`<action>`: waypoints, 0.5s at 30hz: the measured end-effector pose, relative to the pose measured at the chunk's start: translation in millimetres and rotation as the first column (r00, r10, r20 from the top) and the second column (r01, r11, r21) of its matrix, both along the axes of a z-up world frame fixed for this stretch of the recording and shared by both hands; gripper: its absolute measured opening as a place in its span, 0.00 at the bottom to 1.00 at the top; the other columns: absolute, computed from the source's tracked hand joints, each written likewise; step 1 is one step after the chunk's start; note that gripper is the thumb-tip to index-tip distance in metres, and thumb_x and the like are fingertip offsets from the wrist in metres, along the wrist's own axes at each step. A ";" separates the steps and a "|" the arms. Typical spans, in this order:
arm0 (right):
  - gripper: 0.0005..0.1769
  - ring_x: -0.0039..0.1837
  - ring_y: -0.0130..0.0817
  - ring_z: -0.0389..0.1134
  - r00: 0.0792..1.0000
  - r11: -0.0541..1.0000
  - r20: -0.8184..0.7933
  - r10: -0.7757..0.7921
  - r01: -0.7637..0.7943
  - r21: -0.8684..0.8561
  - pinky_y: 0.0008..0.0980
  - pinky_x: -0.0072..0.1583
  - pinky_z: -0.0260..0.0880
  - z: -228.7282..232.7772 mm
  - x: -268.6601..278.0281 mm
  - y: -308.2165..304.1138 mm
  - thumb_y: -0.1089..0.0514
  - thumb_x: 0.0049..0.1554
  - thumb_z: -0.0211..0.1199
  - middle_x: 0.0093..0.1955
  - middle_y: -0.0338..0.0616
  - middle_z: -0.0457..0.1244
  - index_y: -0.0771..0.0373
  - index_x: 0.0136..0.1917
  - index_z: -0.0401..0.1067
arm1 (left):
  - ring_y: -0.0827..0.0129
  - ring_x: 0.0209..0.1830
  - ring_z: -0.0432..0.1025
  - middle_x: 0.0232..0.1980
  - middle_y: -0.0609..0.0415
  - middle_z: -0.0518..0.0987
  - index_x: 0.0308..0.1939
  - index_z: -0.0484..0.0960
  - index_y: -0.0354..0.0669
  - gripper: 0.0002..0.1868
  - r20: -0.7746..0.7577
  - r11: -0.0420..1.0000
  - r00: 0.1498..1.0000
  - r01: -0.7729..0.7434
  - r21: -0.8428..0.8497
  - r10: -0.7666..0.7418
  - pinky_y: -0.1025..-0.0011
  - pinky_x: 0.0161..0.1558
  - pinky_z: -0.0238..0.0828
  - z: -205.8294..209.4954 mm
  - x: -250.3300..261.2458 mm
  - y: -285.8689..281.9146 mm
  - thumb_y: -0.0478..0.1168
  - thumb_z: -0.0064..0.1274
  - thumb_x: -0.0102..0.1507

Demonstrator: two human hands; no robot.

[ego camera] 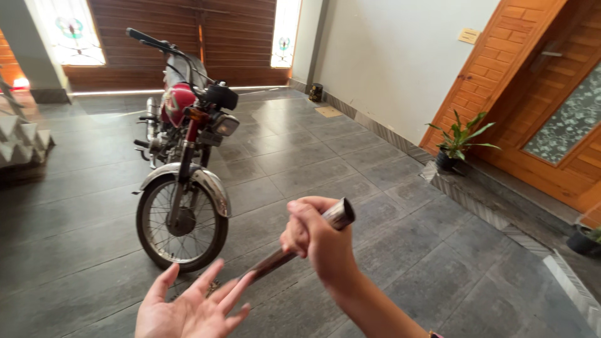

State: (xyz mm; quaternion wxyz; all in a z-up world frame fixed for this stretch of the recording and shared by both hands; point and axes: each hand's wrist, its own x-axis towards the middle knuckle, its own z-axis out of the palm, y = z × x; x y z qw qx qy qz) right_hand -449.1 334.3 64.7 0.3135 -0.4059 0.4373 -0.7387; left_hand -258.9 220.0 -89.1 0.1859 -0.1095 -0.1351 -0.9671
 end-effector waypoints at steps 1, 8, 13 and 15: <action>0.26 0.22 0.27 0.51 1.000 1.000 -0.004 0.027 -0.027 0.002 0.33 0.33 0.62 -1.4 -1.4 2.2 0.65 0.62 0.54 0.18 0.36 0.50 0.59 0.22 0.57 | 0.44 0.79 0.44 0.83 0.33 0.44 0.82 0.47 0.49 0.51 0.032 0.999 0.998 0.045 0.011 -0.045 0.37 0.75 0.43 -6.6 -3.9 0.2 0.75 0.37 0.65; 0.27 0.23 0.26 0.51 0.993 0.993 -0.010 0.119 -0.119 0.019 0.32 0.34 0.63 -3.7 -8.2 11.8 0.64 0.63 0.54 0.19 0.35 0.50 0.59 0.22 0.58 | 0.41 0.84 0.24 0.85 0.34 0.32 0.83 0.42 0.50 0.53 0.778 0.938 0.627 -0.288 0.191 0.034 0.29 0.74 0.21 35.6 -54.0 30.9 0.75 0.29 0.62; 0.27 0.23 0.26 0.51 0.995 0.995 -0.026 0.092 -0.091 0.047 0.32 0.34 0.63 -3.4 -20.2 12.7 0.64 0.62 0.55 0.19 0.36 0.50 0.60 0.22 0.58 | 0.44 0.87 0.28 0.84 0.44 0.22 0.82 0.27 0.57 0.53 0.696 0.925 0.667 -0.380 0.011 0.265 0.29 0.71 0.09 52.0 -75.7 39.0 0.74 0.30 0.63; 0.27 0.22 0.27 0.51 0.998 0.998 -0.045 0.052 -0.050 0.034 0.33 0.34 0.64 -8.6 -23.6 17.4 0.64 0.62 0.55 0.19 0.37 0.50 0.60 0.21 0.58 | 0.55 0.85 0.25 0.85 0.46 0.27 0.83 0.36 0.66 0.54 0.734 0.939 0.598 -0.296 -0.172 0.323 0.51 0.79 0.17 44.7 -94.3 36.4 0.79 0.30 0.59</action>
